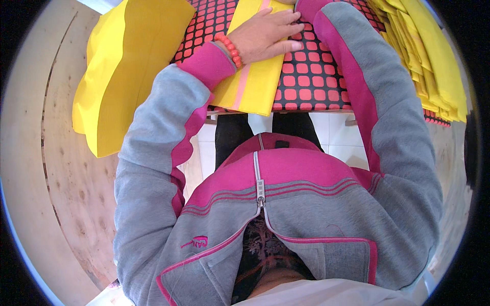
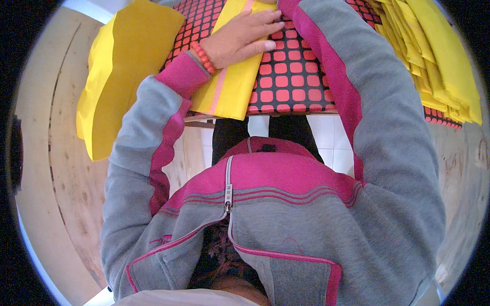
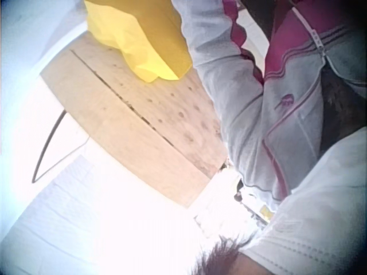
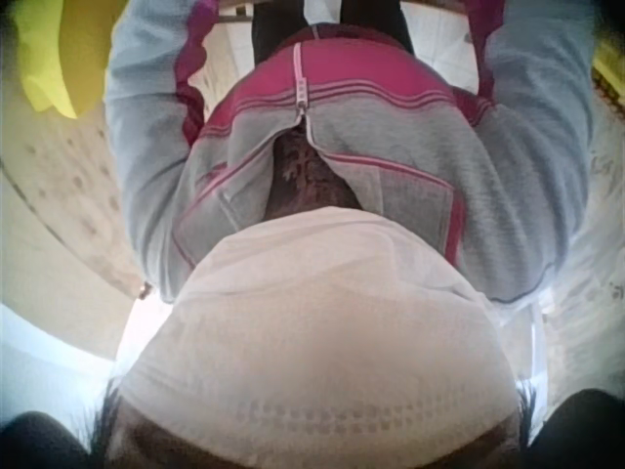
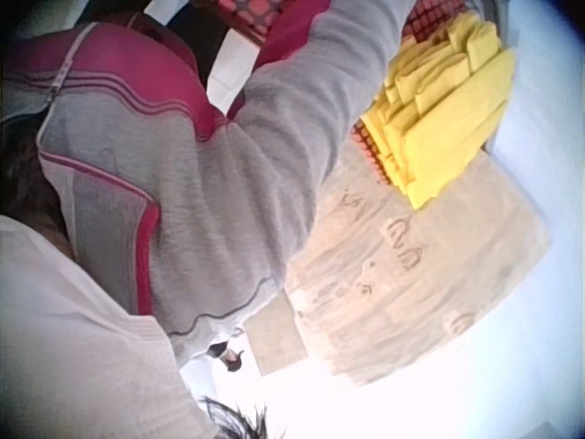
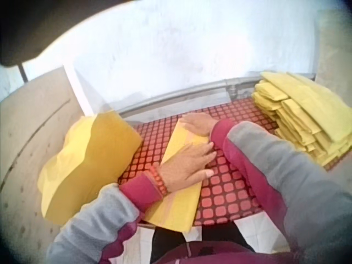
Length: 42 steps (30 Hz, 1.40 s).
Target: The person folds yellow paper sheets on a patterned table, aligning edges and creasing folds. They repeatedly fold and stack the sheets, then place the finished stack on the right side of the table.
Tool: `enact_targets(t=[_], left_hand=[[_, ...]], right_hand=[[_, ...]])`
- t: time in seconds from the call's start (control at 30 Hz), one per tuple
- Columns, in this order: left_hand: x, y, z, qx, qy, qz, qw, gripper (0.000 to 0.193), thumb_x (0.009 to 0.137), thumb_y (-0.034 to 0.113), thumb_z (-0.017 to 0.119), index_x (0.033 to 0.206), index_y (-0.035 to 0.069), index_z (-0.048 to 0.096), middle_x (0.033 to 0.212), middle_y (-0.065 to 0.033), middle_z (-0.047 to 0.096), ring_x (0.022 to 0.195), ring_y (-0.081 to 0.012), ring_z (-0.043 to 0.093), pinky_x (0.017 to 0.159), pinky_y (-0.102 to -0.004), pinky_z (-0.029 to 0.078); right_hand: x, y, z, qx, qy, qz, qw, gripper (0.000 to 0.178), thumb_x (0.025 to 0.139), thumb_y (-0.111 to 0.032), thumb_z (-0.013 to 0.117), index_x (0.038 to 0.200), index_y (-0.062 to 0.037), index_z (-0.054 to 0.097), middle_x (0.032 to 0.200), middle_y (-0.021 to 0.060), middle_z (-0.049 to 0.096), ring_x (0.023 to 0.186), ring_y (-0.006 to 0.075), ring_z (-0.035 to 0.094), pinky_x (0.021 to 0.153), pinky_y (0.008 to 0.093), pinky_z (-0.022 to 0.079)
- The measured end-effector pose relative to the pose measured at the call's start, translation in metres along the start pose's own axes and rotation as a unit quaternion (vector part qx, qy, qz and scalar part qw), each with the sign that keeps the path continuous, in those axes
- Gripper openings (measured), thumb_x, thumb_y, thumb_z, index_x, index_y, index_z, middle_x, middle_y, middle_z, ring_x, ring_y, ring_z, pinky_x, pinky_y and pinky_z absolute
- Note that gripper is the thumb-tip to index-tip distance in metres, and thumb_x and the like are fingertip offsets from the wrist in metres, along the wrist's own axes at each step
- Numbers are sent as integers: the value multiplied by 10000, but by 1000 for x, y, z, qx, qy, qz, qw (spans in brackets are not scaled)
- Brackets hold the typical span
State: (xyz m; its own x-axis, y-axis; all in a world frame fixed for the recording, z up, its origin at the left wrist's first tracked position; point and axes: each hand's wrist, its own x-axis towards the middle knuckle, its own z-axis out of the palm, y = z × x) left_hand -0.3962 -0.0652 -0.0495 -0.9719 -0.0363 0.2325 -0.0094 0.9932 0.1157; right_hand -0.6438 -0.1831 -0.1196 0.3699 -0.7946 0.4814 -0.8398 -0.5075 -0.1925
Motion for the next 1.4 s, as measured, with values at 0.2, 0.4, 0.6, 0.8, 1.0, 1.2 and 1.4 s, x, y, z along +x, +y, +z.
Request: enact_targets(t=[0.2,0.4,0.6,0.8,1.0,1.2,1.4], left_hand=[[-28,20,16,41,-36,22,998,772,997,545,508,1577,65,339,1642,-219,277,1510,-396,283,1197,-563,218],[-78,74,-2,-21,-88,-20,996,899,953,682,476,1589,67,315,1661,-228,225,1544,-403,208,1227,-573,146],[-148,131,-15,-117,9,-133,984,918,879,621,658,1539,37,399,1628,-234,312,1517,-407,286,1216,-569,199],[-183,125,-7,57,183,-241,951,1039,757,368,853,1578,16,321,1633,-260,293,1526,-391,287,1224,-558,177],[-174,102,-5,35,138,-253,957,1067,728,340,877,1587,57,311,1650,-245,248,1497,-391,328,1198,-573,239],[-164,95,0,29,112,-212,970,788,814,337,807,1493,87,494,1602,-191,371,1462,-383,387,1179,-535,309],[-162,96,2,63,119,-186,973,585,913,273,702,1461,136,553,1544,-153,476,1418,-395,442,1164,-507,349]], right_hand=[[1,0,4,12,-3,43,999,560,1050,-454,404,1423,-69,567,1484,191,530,1397,358,457,1180,450,334],[4,1,-1,25,-48,37,998,576,1048,-470,389,1412,-64,573,1465,189,549,1388,355,471,1174,445,347],[-2,-1,5,-6,118,19,993,496,1045,-405,420,1305,-38,630,1343,208,623,1301,369,536,1107,452,413],[-10,-25,-28,79,302,76,947,410,1055,-330,474,1257,-11,633,1284,218,644,1240,381,570,1072,439,437],[-66,-113,-79,173,399,60,898,359,1047,-271,522,1232,8,650,1193,206,689,1133,370,637,1006,394,486],[-193,-261,-139,441,148,228,855,298,1087,-242,482,1168,9,620,1077,109,701,989,170,678,887,324,545],[-249,-349,-90,616,-127,293,720,213,1047,-133,570,1209,3,592,1127,132,698,1090,198,683,927,337,553]])
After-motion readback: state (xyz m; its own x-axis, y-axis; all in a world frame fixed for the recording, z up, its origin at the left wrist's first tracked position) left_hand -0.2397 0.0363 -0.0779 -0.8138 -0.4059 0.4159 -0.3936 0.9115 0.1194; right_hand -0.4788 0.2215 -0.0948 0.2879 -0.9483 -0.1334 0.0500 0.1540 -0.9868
